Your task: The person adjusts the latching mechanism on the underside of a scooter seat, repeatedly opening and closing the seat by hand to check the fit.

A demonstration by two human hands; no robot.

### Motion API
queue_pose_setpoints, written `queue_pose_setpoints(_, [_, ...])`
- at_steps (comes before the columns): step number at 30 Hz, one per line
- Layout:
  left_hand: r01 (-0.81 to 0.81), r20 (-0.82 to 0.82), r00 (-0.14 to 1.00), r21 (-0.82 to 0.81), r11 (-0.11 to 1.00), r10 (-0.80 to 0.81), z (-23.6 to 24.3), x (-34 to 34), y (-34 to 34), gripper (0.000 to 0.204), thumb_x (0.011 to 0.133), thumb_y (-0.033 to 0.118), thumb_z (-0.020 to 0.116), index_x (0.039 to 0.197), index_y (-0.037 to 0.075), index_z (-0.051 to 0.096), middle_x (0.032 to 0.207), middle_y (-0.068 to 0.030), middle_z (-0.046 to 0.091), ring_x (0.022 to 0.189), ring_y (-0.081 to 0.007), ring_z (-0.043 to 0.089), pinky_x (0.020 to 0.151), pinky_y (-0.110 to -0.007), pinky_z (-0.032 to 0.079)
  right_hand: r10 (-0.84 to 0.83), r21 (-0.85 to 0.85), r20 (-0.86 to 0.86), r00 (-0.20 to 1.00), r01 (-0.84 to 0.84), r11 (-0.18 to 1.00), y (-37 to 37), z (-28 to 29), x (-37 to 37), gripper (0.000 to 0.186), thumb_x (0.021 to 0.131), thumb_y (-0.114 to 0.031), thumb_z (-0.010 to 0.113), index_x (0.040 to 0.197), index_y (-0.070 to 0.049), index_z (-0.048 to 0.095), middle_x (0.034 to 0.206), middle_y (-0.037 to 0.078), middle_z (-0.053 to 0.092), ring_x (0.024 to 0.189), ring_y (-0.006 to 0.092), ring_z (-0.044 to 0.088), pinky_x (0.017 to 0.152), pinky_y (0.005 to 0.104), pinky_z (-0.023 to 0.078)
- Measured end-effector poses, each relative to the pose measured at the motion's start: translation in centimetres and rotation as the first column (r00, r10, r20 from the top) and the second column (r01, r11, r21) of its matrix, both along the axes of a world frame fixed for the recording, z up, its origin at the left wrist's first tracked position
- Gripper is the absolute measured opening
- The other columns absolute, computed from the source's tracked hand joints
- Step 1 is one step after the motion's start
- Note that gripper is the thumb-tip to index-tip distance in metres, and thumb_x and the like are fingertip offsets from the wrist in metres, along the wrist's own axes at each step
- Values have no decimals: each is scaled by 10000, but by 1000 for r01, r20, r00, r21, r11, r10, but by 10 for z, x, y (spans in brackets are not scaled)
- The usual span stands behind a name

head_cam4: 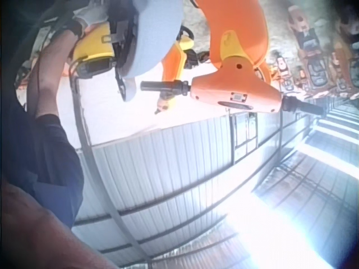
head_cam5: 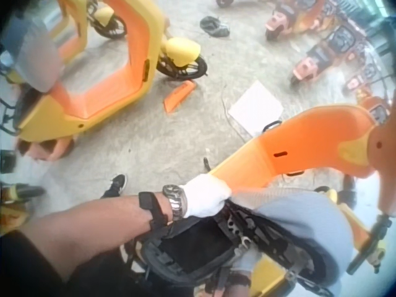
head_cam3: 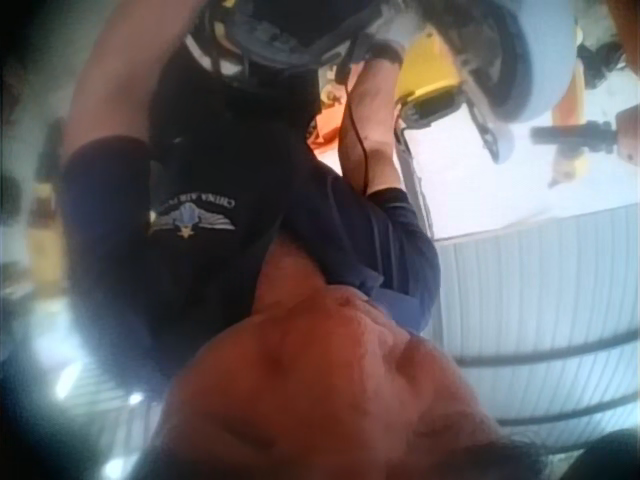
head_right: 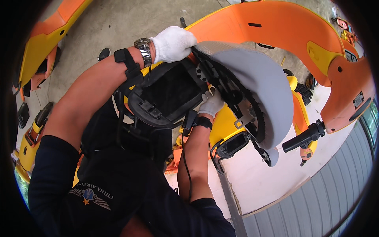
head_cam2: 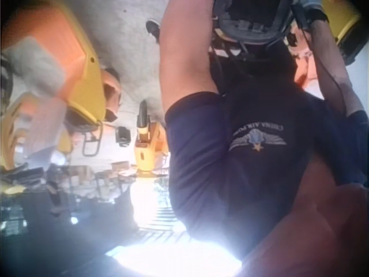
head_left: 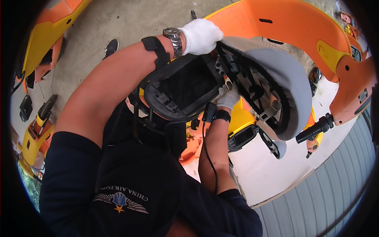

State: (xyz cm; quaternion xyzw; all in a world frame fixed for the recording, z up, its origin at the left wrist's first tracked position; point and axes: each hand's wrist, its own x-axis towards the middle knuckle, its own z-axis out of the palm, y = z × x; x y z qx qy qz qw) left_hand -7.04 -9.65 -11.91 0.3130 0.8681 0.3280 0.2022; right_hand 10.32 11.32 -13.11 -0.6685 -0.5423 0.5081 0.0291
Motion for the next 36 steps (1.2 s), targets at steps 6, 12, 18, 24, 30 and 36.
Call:
queue_pose_setpoints(6, [-43, 11, 999, 35, 998, 42, -1, -1, 5, 135, 715, 136, 569, 779, 27, 618, 741, -160, 615, 737, -353, 615, 694, -429, 498, -65, 11, 50, 997, 64, 998, 13, -15, 5, 179, 852, -123, 563, 1002, -36, 608, 756, 67, 636, 598, 172, 591, 478, 239, 408])
queue_pose_setpoints(12, [-8, 173, 984, -236, 972, 50, 22, -2, 19, 158, 726, 166, 611, 819, 45, 651, 783, -136, 650, 785, -330, 636, 691, -420, 518, 328, 144, 2, 945, -325, 935, 38, -25, 29, 144, 843, -78, 570, 951, -20, 644, 783, 47, 646, 553, 118, 541, 471, 233, 381])
queue_pose_setpoints(18, [-63, 176, 977, -292, 954, 118, 20, 4, 25, 162, 700, 154, 637, 830, 62, 667, 826, -131, 667, 817, -312, 650, 708, -410, 527, 584, 244, 15, 812, -569, 785, 45, -25, 30, 178, 872, -118, 542, 994, -35, 643, 804, 30, 643, 617, 106, 553, 558, 229, 418])
queue_pose_setpoints(24, [-94, 171, 973, -316, 944, 154, 19, 6, 24, 159, 724, 119, 571, 814, 60, 687, 807, -140, 672, 791, -307, 656, 685, -407, 527, 785, 321, -40, 619, -736, 596, 74, -40, 42, 218, 885, -158, 561, 1042, -19, 620, 850, 35, 653, 688, 97, 569, 610, 228, 435])
queue_pose_setpoints(30, [-75, 252, 948, -417, 906, 195, 17, 7, 30, 222, 760, 258, 625, 872, 71, 669, 823, -165, 657, 788, -343, 638, 697, -421, 516, 809, 322, -139, 571, -747, 582, 85, -64, 48, 175, 842, -146, 579, 941, -12, 630, 760, 6, 601, 656, 89, 525, 602, 247, 428])
queue_pose_setpoints(36, [-234, 448, 784, -429, 873, 430, -11, 11, 45, 272, 738, 241, 611, 958, 92, 668, 916, -154, 667, 862, -331, 637, 737, -394, 516, 924, 642, 39, 380, -718, 269, 73, -89, 32, 242, 831, -119, 605, 1050, -19, 584, 879, 12, 593, 662, 112, 519, 568, 249, 424])
